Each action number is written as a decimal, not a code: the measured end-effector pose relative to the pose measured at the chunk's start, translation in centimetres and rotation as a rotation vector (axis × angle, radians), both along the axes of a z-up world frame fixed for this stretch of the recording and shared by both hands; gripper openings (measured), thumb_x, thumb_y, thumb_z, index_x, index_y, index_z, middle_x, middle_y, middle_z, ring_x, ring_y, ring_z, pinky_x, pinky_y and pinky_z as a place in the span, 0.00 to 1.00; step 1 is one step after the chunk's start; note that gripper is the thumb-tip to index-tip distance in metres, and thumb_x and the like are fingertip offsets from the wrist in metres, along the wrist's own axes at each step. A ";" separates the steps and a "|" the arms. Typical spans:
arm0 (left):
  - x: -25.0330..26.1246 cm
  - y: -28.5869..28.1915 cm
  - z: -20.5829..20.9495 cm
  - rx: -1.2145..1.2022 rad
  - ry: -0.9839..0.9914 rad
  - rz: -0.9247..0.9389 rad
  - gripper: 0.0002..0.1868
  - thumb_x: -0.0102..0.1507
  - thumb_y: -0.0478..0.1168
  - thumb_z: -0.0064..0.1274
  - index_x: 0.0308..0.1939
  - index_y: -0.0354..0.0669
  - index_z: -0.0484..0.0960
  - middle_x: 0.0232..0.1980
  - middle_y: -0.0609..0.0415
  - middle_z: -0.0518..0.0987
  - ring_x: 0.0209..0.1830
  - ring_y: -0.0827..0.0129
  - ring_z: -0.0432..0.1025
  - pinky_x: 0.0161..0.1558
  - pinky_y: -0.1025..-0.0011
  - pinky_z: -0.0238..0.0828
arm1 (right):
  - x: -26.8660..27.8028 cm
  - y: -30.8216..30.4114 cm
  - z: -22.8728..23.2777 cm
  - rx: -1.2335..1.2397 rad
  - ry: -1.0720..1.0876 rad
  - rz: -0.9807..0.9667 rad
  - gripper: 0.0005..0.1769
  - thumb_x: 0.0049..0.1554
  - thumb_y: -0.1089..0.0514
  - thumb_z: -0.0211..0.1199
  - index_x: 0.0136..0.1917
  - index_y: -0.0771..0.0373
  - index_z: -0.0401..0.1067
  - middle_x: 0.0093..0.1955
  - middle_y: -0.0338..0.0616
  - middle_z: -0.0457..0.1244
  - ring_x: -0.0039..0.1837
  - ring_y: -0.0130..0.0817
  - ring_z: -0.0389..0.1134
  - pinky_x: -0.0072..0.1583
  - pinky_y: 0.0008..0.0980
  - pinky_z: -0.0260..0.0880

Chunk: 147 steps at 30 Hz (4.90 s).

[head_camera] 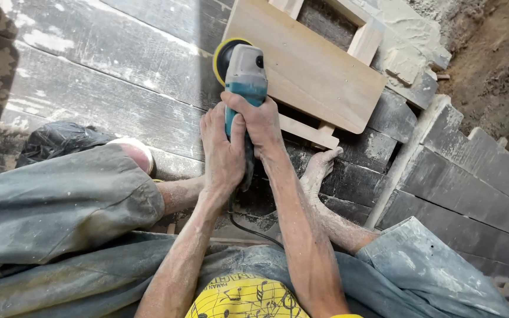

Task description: Sanding a wooden board using a power orbital sander and checking the surface finish by hand.

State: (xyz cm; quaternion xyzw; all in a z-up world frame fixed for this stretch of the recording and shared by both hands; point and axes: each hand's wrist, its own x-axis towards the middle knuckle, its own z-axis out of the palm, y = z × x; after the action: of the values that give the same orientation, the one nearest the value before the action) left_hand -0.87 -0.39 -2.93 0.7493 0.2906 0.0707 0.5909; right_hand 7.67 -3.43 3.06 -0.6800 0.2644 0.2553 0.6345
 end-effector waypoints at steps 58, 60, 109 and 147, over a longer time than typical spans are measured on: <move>8.1 -19.8 3.2 -0.279 0.422 -0.824 0.39 0.69 0.73 0.27 0.78 0.60 0.56 0.45 0.28 0.84 0.55 0.34 0.80 0.56 0.41 0.76 | 3.2 -27.7 -3.4 -0.430 -0.046 -0.440 0.30 0.44 0.43 0.83 0.47 0.67 0.75 0.42 0.46 0.66 0.43 0.30 0.68 0.40 0.34 0.69; 9.5 -18.6 4.8 -0.326 0.421 -0.897 0.44 0.66 0.75 0.24 0.77 0.56 0.58 0.51 0.29 0.84 0.59 0.37 0.79 0.61 0.42 0.72 | 4.2 -28.6 -3.7 -0.475 -0.049 -0.484 0.35 0.44 0.37 0.83 0.50 0.65 0.75 0.44 0.48 0.66 0.47 0.33 0.72 0.44 0.37 0.74; 9.4 2.2 4.0 0.025 0.683 -0.413 0.35 0.71 0.74 0.25 0.75 0.67 0.66 0.58 0.22 0.78 0.73 0.27 0.63 0.75 0.38 0.50 | 7.4 0.0 -1.2 -0.193 -0.044 -0.153 0.23 0.41 0.47 0.79 0.35 0.68 0.78 0.34 0.47 0.64 0.40 0.35 0.68 0.44 0.45 0.70; 11.9 5.0 6.8 -0.240 0.553 -0.227 0.40 0.66 0.77 0.23 0.77 0.70 0.60 0.61 0.27 0.79 0.69 0.29 0.68 0.75 0.36 0.53 | 9.9 1.9 -1.5 0.151 -0.016 -0.168 0.32 0.51 0.50 0.74 0.53 0.86 0.72 0.46 0.55 0.64 0.53 0.28 0.72 0.55 0.24 0.77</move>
State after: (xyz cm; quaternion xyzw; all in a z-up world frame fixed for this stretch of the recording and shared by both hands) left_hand 11.05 4.66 3.82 0.6926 0.3608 -0.2369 0.5779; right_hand 17.54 -1.53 1.55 -0.6077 0.2955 0.2151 0.7050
